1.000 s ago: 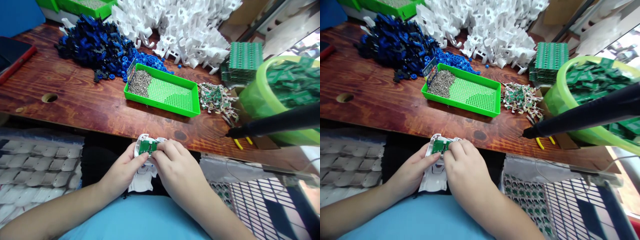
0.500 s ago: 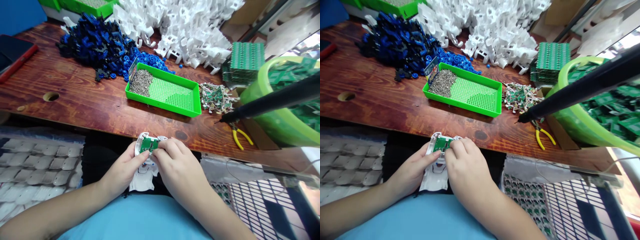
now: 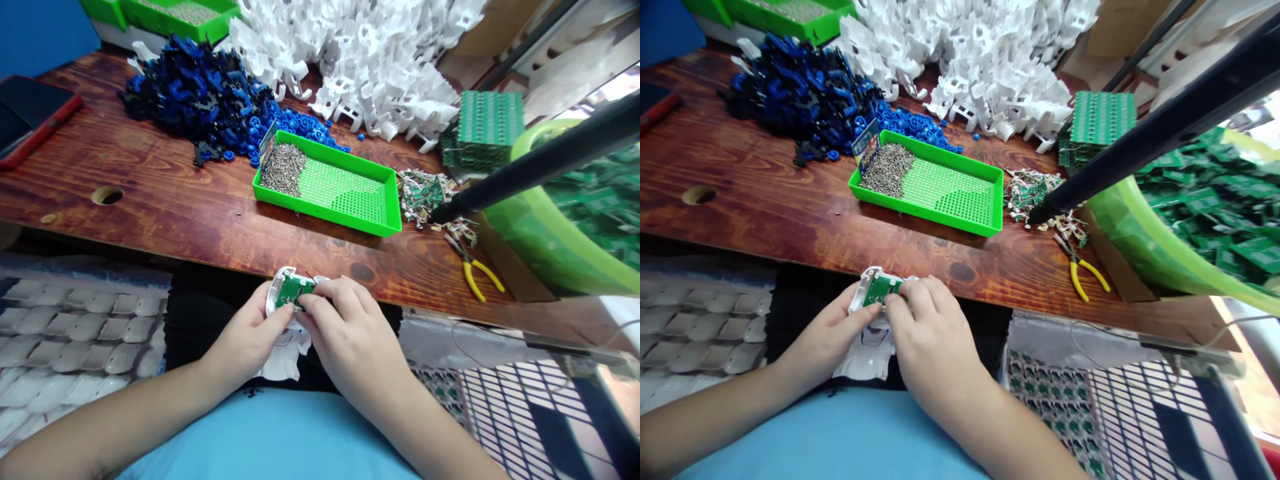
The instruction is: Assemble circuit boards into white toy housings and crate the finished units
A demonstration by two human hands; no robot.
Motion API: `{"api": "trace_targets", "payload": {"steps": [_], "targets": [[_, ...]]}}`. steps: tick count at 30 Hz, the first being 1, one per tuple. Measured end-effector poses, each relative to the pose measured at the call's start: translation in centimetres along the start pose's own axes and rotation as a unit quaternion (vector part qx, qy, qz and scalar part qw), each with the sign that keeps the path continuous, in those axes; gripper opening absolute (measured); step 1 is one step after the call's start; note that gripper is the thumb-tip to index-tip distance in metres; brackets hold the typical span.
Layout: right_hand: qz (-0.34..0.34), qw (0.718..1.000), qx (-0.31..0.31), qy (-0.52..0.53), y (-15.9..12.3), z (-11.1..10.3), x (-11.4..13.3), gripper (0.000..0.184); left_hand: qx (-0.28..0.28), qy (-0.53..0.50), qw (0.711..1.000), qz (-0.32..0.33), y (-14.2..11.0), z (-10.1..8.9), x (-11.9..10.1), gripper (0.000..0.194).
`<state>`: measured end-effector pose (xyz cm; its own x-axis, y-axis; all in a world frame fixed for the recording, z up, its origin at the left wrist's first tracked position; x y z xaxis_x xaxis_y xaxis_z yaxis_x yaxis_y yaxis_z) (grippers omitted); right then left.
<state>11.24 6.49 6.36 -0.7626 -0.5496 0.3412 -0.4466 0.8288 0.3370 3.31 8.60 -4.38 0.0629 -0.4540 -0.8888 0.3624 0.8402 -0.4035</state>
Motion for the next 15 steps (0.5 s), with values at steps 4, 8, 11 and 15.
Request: {"api": "trace_targets", "payload": {"steps": [4, 8, 11, 15], "targets": [[0.133, 0.972, -0.121, 0.149, -1.9, -1.7, -3.6, 0.038, 0.018, 0.001, 1.000, -0.010, -0.4, 0.3, 0.0, 0.028], [0.314, 0.824, -0.112, 0.458, -4.4, 1.5, -7.7, 0.045, 0.032, -0.015, 0.999, -0.014, -0.6, 0.7, 0.2, 0.030], [0.353, 0.732, -0.057, 0.579, -4.9, 3.9, -7.5, 0.036, 0.046, -0.009, 0.999, -0.011, -0.8, 0.9, 0.4, 0.034], [0.384, 0.680, -0.075, 0.620, -4.8, 4.5, -7.0, 0.031, 0.059, 0.017, 0.998, 0.003, -1.3, 1.1, 0.3, 0.040]]}}
Point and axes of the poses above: each hand's wrist, its own y-axis towards the middle knuckle, its own z-axis out of the palm, x = y × z, the point moved 9 cm from there along y, towards the middle knuckle, and after that the axes turned 14 degrees about y, right-handed, at the moved point
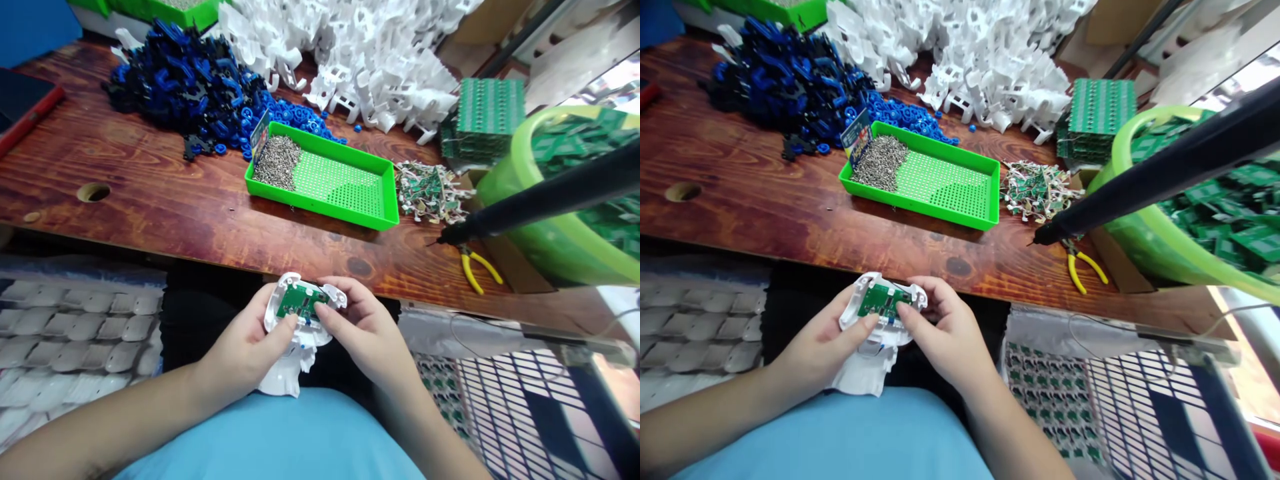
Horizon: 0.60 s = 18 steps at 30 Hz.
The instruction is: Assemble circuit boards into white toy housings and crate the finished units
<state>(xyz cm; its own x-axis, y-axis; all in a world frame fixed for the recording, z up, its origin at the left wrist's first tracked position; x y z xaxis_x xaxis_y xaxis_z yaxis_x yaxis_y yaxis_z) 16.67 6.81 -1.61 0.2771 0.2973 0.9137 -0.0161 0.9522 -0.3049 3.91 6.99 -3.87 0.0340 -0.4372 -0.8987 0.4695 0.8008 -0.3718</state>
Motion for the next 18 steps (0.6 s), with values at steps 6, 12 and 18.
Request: {"api": "trace_targets", "payload": {"steps": [6, 12, 18], "targets": [[0.028, 0.998, -0.015, 0.047, 0.1, 0.6, -0.5, 0.026, 0.006, 0.084, 0.996, 0.024, -0.2, 0.4, -1.0, 0.032], [0.029, 0.999, -0.010, 0.036, 0.1, 0.6, -0.4, 0.026, 0.005, 0.193, 0.980, 0.052, -0.7, 0.2, -1.6, 0.027], [0.023, 0.999, -0.009, 0.033, 0.4, 0.5, -0.8, 0.025, -0.004, 0.166, 0.986, 0.021, -0.4, -0.1, -1.0, 0.030]]}}
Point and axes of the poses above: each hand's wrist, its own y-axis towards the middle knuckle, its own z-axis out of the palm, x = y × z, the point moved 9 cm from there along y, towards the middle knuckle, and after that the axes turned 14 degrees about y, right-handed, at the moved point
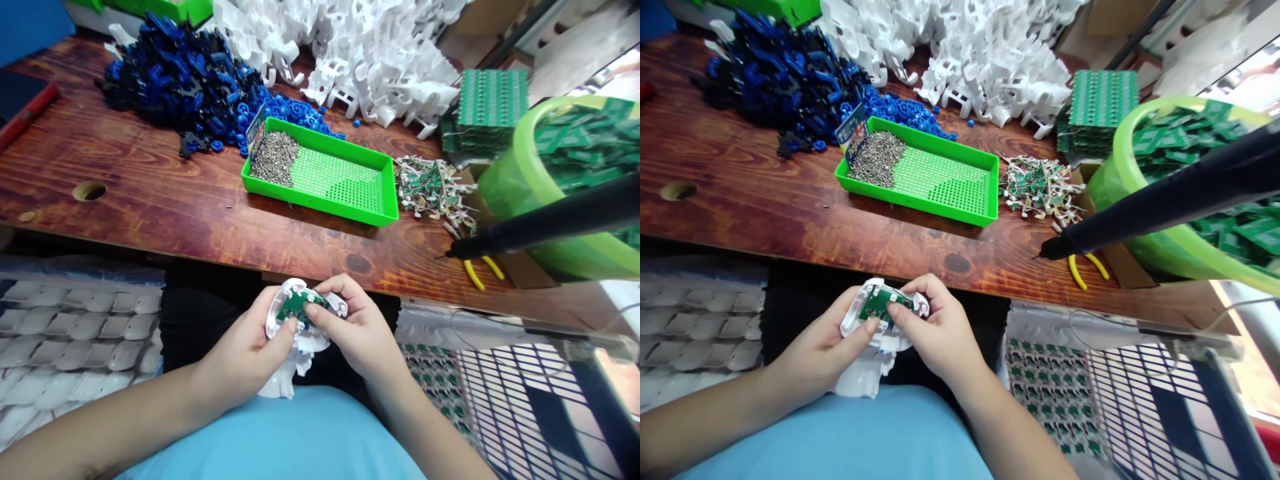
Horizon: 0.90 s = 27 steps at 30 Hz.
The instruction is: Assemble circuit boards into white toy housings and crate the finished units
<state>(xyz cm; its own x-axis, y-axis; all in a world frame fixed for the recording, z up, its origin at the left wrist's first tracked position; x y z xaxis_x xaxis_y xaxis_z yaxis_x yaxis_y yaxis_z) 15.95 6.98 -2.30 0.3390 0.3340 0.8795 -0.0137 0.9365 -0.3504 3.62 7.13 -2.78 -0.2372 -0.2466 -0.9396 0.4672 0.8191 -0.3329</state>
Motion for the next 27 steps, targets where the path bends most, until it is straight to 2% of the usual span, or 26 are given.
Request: {"api": "trace_targets", "payload": {"steps": [3, 6, 10, 12, 15, 19, 23, 25, 27], "targets": [[-0.009, 0.999, 0.007, 0.043, 0.2, 0.2, -0.2, 0.026, -0.001, -0.128, 0.991, -0.051, 0.3, 0.3, 0.8, 0.036], [-0.006, 0.996, 0.024, 0.080, 0.2, 0.5, -0.2, 0.034, -0.008, -0.236, 0.968, -0.084, 0.5, 0.5, 1.2, 0.036], [0.010, 0.997, 0.027, 0.072, 0.2, 0.0, -0.2, 0.031, 0.022, -0.310, 0.945, -0.103, 0.2, 0.8, 1.4, 0.033], [0.023, 0.997, 0.030, 0.073, 0.2, -0.1, -0.2, 0.029, 0.034, -0.305, 0.945, -0.113, 0.0, 0.8, 1.6, 0.035], [0.024, 0.998, 0.033, 0.054, 0.1, -0.2, -0.2, 0.027, 0.052, -0.247, 0.960, -0.121, -0.3, 0.9, 1.7, 0.044], [-0.003, 0.999, 0.022, 0.029, 0.3, -0.3, 0.0, 0.027, 0.025, -0.182, 0.976, -0.118, -0.4, 0.9, 1.2, 0.058], [-0.020, 0.999, 0.027, 0.023, 0.4, -0.5, 0.5, 0.031, -0.001, -0.181, 0.977, -0.114, -0.2, 1.0, 0.2, 0.063], [-0.046, 0.998, 0.042, 0.004, 0.3, -0.9, 1.5, 0.036, -0.004, -0.193, 0.975, -0.114, 0.2, 1.0, -0.5, 0.061], [-0.119, 0.991, 0.021, -0.061, -0.1, -2.2, 3.5, 0.035, 0.005, -0.202, 0.970, -0.133, 0.8, 1.0, -1.1, 0.055]]}}
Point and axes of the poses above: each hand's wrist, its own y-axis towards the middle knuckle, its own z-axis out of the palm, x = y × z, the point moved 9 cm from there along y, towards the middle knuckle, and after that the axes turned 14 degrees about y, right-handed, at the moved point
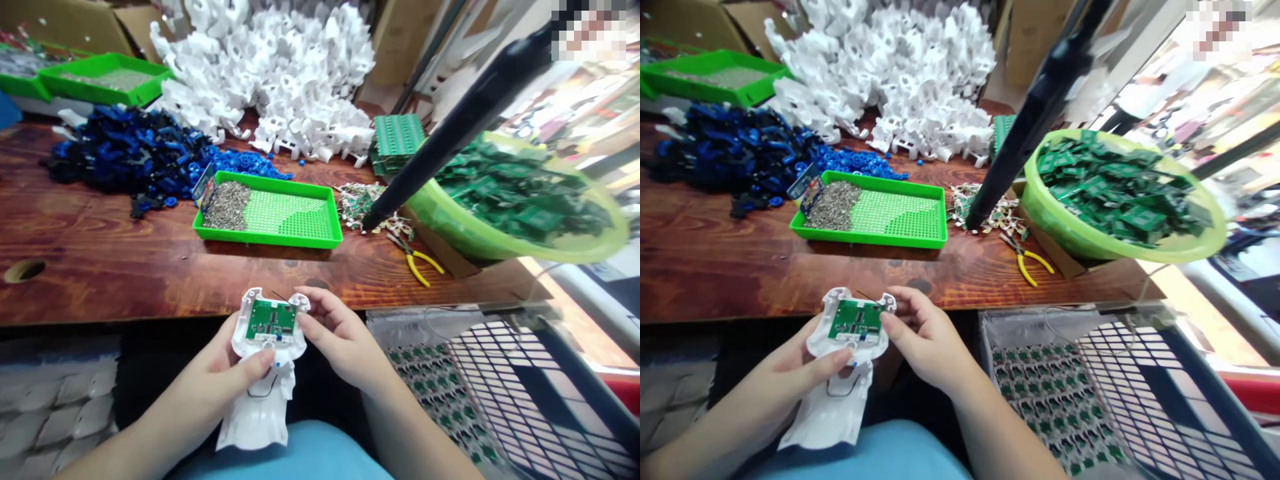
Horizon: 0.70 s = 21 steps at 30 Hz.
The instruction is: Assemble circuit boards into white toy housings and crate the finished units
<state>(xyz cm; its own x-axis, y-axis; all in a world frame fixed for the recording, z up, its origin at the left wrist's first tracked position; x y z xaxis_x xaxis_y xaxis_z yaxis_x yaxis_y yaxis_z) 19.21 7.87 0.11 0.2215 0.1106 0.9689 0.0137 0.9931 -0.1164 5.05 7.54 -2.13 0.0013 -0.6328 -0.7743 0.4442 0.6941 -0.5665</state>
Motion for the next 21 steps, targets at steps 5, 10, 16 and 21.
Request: {"api": "trace_targets", "payload": {"steps": [5, 10, 16, 21], "targets": [[-0.328, 0.824, -0.314, -0.338, -3.9, -8.2, 8.3, 0.017, -0.006, -0.025, 0.996, -0.081, 0.8, -0.4, -1.2, 0.042], [-0.392, 0.679, -0.471, -0.403, -6.6, -17.0, 13.2, 0.022, -0.018, -0.002, 0.997, -0.072, 1.4, -1.7, -2.2, 0.058], [-0.364, 0.637, -0.440, -0.518, -5.2, -23.0, 20.9, 0.015, -0.064, 0.075, 0.993, 0.061, 4.7, -2.8, -3.8, 0.087], [-0.443, 0.627, -0.384, -0.513, -5.8, -17.9, 21.3, 0.015, -0.130, 0.100, 0.968, 0.189, 6.3, -3.4, -4.5, 0.095]]}}
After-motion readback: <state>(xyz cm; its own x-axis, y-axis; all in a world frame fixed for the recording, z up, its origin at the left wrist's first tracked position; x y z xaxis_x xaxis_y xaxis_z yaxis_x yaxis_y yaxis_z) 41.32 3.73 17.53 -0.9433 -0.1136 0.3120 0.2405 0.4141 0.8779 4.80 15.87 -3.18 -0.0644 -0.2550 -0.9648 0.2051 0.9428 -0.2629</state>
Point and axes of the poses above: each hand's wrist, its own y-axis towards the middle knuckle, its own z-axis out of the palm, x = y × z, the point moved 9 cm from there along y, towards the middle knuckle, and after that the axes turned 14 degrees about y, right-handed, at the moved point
